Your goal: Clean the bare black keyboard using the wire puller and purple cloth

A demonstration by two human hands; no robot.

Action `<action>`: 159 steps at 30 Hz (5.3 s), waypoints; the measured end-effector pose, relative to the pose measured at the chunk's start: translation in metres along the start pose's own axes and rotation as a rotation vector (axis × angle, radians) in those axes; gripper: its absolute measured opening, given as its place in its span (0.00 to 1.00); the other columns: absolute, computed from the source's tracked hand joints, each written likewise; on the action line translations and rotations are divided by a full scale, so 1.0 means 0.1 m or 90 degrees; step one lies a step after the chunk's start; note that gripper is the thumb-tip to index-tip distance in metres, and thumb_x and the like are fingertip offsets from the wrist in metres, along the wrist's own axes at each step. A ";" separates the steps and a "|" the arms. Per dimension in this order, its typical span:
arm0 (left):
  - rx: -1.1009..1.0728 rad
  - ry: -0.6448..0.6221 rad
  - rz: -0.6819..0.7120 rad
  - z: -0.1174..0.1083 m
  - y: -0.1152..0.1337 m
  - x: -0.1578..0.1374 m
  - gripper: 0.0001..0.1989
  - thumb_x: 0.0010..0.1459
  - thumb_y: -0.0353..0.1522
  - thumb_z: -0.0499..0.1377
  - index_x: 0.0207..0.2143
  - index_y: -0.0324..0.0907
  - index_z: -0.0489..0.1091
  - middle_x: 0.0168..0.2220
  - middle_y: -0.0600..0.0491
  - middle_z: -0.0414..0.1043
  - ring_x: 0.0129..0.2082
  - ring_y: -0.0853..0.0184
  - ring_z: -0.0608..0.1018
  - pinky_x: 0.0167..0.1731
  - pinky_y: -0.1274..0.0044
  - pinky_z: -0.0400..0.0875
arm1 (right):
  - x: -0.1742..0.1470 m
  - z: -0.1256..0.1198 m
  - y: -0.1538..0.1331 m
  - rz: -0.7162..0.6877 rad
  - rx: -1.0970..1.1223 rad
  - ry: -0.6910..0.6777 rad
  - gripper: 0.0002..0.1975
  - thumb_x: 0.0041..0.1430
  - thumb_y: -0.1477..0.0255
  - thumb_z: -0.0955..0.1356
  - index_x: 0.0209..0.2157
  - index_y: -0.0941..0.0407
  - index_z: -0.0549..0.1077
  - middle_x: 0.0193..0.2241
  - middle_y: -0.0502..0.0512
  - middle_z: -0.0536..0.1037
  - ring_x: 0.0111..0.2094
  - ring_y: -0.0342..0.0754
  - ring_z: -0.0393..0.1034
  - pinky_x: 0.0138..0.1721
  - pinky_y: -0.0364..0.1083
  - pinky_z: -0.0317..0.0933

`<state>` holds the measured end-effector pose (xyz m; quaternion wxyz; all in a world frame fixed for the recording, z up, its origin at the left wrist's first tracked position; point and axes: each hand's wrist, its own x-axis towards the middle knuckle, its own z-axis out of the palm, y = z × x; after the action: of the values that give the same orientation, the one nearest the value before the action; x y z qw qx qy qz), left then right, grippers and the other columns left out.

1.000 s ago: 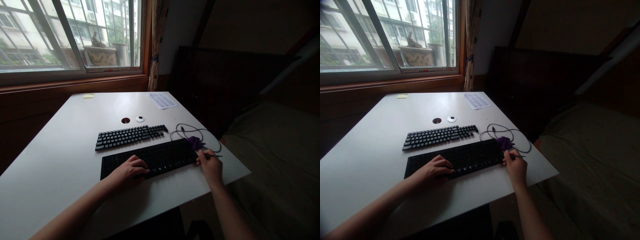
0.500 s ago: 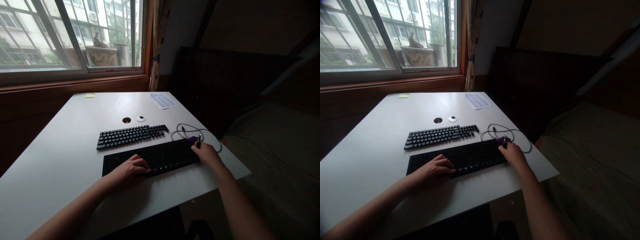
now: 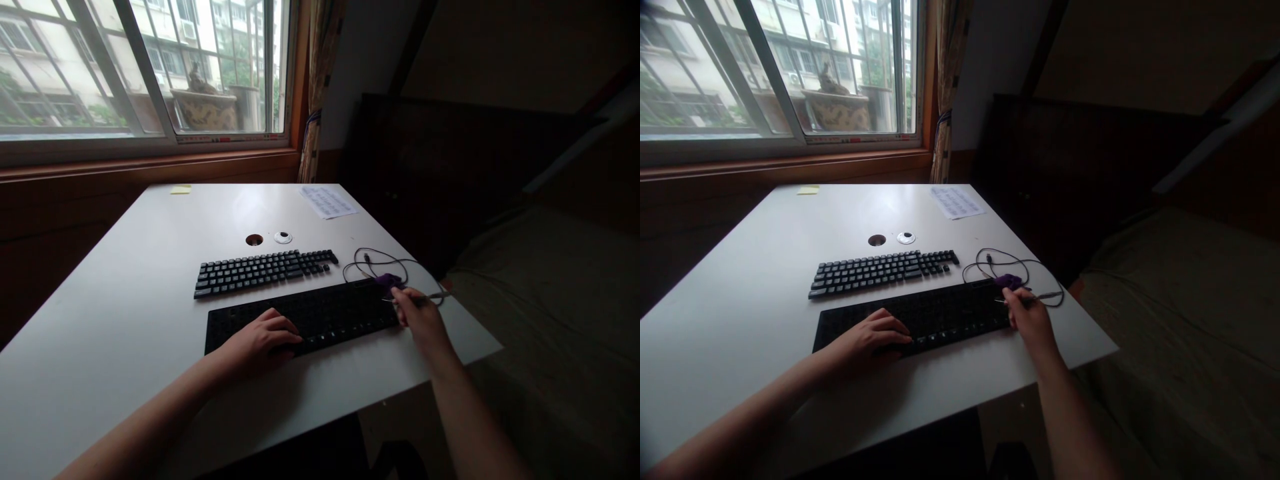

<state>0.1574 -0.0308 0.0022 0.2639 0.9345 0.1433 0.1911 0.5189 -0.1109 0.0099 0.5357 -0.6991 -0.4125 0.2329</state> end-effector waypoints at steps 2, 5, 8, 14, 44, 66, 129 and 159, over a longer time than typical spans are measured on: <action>-0.017 0.018 -0.006 0.00 0.01 0.00 0.15 0.61 0.30 0.60 0.51 0.46 0.74 0.47 0.48 0.75 0.47 0.61 0.73 0.48 0.68 0.72 | -0.13 0.22 -0.10 0.039 0.154 -0.060 0.18 0.57 0.56 0.70 0.25 0.54 0.67 0.14 0.42 0.62 0.15 0.39 0.54 0.17 0.40 0.47; -0.052 0.067 -0.033 -0.03 0.02 -0.01 0.14 0.64 0.32 0.59 0.52 0.44 0.73 0.47 0.46 0.74 0.47 0.62 0.75 0.48 0.70 0.73 | -0.35 0.59 -0.28 0.082 0.274 -0.190 0.15 0.58 0.57 0.70 0.28 0.55 0.71 0.17 0.44 0.66 0.18 0.39 0.57 0.18 0.38 0.50; -0.093 0.116 -0.088 -0.10 0.05 -0.03 0.14 0.65 0.33 0.58 0.52 0.43 0.72 0.47 0.46 0.73 0.45 0.63 0.77 0.46 0.72 0.73 | -0.56 0.93 -0.46 0.105 0.331 -0.286 0.13 0.59 0.60 0.71 0.30 0.55 0.72 0.19 0.45 0.68 0.19 0.38 0.60 0.20 0.38 0.53; -0.202 0.157 -0.123 -0.24 0.11 -0.07 0.11 0.63 0.35 0.60 0.47 0.42 0.72 0.42 0.49 0.74 0.41 0.64 0.77 0.43 0.74 0.72 | -0.77 1.34 -0.63 0.086 0.379 -0.408 0.10 0.60 0.64 0.71 0.31 0.56 0.72 0.21 0.45 0.70 0.19 0.37 0.60 0.21 0.38 0.51; -0.136 0.237 -0.196 -0.23 0.11 -0.07 0.04 0.57 0.31 0.62 0.33 0.40 0.70 0.30 0.53 0.71 0.30 0.68 0.71 0.31 0.78 0.65 | -0.83 1.47 -0.74 -0.519 -0.135 -0.262 0.06 0.64 0.76 0.65 0.39 0.52 0.73 0.40 0.56 0.76 0.42 0.50 0.71 0.46 0.51 0.66; -0.269 0.281 -0.263 -0.17 0.07 -0.06 0.06 0.57 0.34 0.63 0.35 0.39 0.72 0.32 0.52 0.74 0.32 0.67 0.75 0.32 0.77 0.69 | -0.85 1.55 -0.77 -0.497 -0.192 -0.251 0.07 0.66 0.76 0.60 0.33 0.53 0.64 0.34 0.55 0.72 0.37 0.48 0.70 0.40 0.47 0.65; 0.123 0.111 -0.101 -0.16 -0.06 -0.11 0.15 0.64 0.34 0.58 0.52 0.44 0.72 0.53 0.47 0.74 0.54 0.56 0.72 0.56 0.60 0.69 | 0.60 0.67 -0.39 -0.345 -0.408 -0.286 0.16 0.59 0.66 0.70 0.49 0.52 0.74 0.24 0.46 0.72 0.26 0.44 0.67 0.30 0.42 0.58; 0.152 0.053 -0.073 -0.11 -0.04 -0.12 0.21 0.60 0.33 0.61 0.56 0.45 0.69 0.57 0.49 0.71 0.60 0.56 0.67 0.60 0.60 0.65 | 1.27 0.63 -0.21 -0.304 -0.603 -0.419 0.21 0.54 0.63 0.72 0.51 0.48 0.76 0.27 0.50 0.80 0.29 0.48 0.73 0.30 0.43 0.58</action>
<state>0.1409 -0.0270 0.0052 0.1548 0.9409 0.2292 0.1954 0.5335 0.0310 0.0244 0.0499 -0.6410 -0.7591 0.1018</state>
